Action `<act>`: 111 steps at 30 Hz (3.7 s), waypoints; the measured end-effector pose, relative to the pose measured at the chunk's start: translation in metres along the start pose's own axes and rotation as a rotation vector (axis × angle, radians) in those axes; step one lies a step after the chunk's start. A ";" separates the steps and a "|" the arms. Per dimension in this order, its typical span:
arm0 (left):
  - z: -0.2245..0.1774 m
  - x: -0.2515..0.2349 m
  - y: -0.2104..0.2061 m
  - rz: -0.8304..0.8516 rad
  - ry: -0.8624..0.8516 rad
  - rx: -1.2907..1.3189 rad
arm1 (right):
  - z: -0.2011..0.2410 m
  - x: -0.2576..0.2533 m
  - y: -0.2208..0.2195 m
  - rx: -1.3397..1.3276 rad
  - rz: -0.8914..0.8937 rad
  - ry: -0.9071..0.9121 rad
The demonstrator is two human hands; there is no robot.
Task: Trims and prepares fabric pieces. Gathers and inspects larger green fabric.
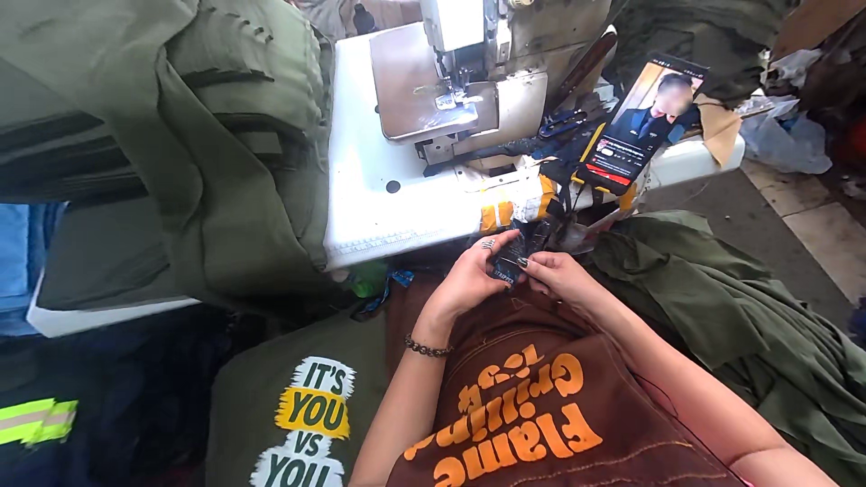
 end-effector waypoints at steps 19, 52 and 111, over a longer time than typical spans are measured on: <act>-0.029 0.009 -0.002 0.043 -0.059 0.035 | 0.027 0.005 0.041 -0.161 -0.231 0.100; -0.001 0.003 0.006 0.006 -0.089 0.066 | 0.000 0.007 0.004 -0.059 0.044 0.085; -0.010 0.007 0.018 -0.090 -0.197 0.083 | -0.001 0.014 0.009 -0.025 0.136 0.062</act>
Point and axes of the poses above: each hand's wrist, its own x-axis away from the middle knuckle, its own y-axis out of the back of the hand, z = x × y, the point moved 7 cm from there along -x, towards the middle knuckle, and after that the axes turned 7 degrees about -y, right-handed, at the moved point
